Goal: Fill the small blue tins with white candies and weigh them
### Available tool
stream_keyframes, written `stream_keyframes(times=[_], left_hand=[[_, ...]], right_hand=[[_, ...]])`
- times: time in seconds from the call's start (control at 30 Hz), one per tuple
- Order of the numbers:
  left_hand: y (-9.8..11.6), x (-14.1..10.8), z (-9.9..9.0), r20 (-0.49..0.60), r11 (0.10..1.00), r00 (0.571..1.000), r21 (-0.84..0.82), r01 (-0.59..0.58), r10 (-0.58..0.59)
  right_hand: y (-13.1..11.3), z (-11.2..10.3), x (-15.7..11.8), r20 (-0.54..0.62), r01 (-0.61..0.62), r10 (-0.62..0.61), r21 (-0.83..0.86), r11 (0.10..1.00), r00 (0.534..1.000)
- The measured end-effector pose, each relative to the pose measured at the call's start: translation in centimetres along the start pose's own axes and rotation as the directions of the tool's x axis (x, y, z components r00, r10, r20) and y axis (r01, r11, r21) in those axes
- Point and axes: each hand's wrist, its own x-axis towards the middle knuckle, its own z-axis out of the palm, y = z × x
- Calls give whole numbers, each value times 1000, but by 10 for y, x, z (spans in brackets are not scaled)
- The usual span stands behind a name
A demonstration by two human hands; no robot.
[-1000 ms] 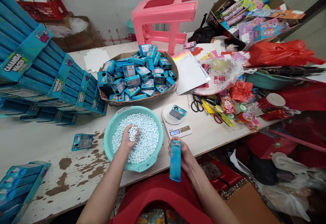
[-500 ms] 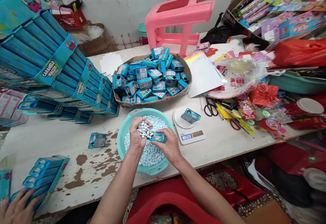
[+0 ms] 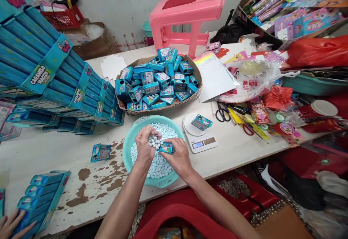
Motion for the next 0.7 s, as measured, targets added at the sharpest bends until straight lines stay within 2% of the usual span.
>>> stream_keyframes(times=[0.27,0.5,0.7], left_hand=[[2,2,-2,53,986,997,-157,-51,60],[0,-3,-2,59,982,998,-190,-7,18],[-2,-4,-3,96,989,995,-147,-3,17]], right_hand=[[-7,-5,3,13,19,-20,29,999,1000],[-4,-5,6,20,7,-8,47,999,1000],[-6,-3,6,14,10,-10,40,999,1000]])
